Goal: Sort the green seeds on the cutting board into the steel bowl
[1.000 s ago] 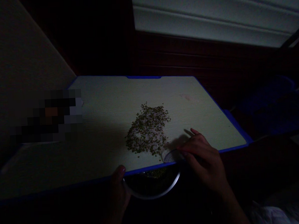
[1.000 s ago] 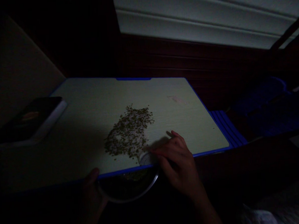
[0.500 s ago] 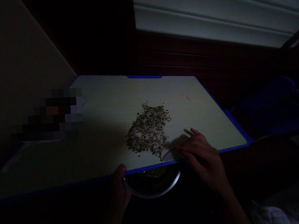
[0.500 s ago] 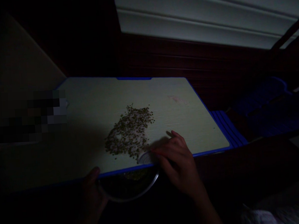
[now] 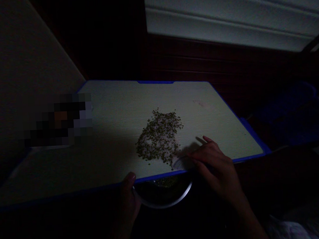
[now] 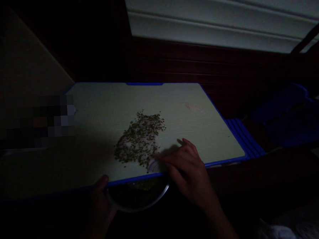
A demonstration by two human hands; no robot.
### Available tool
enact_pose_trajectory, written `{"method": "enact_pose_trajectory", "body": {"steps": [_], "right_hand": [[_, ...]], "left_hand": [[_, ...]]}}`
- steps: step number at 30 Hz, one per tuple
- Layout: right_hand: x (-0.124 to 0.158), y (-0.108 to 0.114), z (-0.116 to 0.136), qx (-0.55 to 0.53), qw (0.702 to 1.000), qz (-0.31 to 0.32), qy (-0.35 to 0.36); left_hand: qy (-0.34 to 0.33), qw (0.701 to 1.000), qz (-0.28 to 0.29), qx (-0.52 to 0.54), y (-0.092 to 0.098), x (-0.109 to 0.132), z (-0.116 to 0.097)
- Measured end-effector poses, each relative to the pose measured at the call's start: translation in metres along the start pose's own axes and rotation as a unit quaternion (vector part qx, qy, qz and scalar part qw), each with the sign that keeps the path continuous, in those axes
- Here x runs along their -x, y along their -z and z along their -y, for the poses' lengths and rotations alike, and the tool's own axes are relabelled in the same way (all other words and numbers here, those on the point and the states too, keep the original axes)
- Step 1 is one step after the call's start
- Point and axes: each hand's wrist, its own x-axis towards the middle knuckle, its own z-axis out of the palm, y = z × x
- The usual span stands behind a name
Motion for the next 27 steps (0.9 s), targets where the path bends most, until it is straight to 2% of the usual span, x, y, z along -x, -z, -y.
{"method": "enact_pose_trajectory", "body": {"steps": [5,11,18,27], "right_hand": [[0.001,-0.002,0.009,0.011,1.000,0.010,0.003],[0.006,-0.006,0.008,0.048,0.999,-0.022,-0.004],[0.003,-0.008,0.010,0.079,0.997,-0.019,-0.008],[0.000,-0.013,0.012,0.080,0.997,-0.012,-0.008]], "left_hand": [[0.048,0.997,0.034,0.044,0.000,0.003,-0.002],[0.054,0.994,0.086,0.041,-0.001,0.007,-0.004],[0.087,0.982,0.163,0.044,0.007,0.004,-0.003],[0.090,0.982,0.164,0.027,0.009,0.003,-0.003]]}}
